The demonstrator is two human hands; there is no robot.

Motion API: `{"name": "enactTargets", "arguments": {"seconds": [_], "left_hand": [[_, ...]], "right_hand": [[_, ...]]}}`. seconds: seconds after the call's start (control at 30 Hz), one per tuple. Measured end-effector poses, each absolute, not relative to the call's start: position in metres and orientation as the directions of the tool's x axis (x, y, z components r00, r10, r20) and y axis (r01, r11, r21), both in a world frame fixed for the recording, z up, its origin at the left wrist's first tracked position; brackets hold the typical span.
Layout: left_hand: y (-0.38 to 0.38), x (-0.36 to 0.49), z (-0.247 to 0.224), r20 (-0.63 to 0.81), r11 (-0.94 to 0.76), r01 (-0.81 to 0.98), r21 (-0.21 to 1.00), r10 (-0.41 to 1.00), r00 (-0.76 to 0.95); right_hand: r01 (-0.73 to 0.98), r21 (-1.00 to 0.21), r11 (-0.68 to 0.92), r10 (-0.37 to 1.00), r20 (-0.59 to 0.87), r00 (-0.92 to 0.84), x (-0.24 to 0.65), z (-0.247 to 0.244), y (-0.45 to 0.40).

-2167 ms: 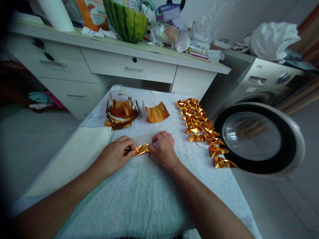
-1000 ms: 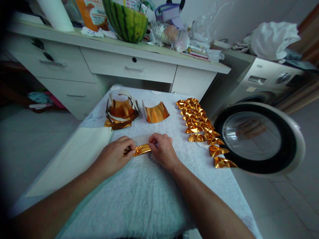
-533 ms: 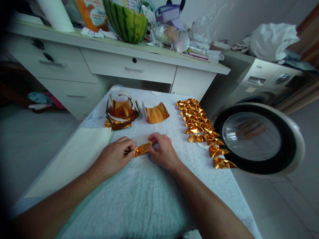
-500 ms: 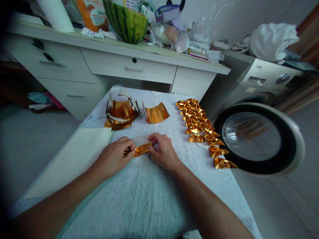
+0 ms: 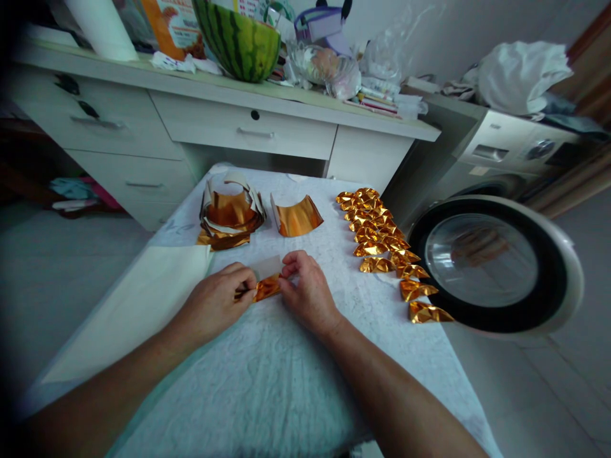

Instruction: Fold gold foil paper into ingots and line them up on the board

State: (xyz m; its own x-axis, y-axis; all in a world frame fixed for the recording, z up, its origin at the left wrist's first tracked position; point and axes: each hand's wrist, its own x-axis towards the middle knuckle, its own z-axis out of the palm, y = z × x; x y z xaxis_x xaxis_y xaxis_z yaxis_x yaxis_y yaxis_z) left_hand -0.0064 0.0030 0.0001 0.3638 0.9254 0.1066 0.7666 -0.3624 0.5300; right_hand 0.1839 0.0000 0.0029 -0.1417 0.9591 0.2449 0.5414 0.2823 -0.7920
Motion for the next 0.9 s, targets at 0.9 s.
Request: {"name": "enactTargets", "arguments": {"seconds": [0.9], "left_hand": [[0.0031,-0.0058,0.0024,0.072,-0.348,0.792,0.502,0.929,0.363]], "right_hand": [[0.458,-0.829,0.320,0.947,0.271,-0.171,0.1785,0.0056,-0.0038]]}}
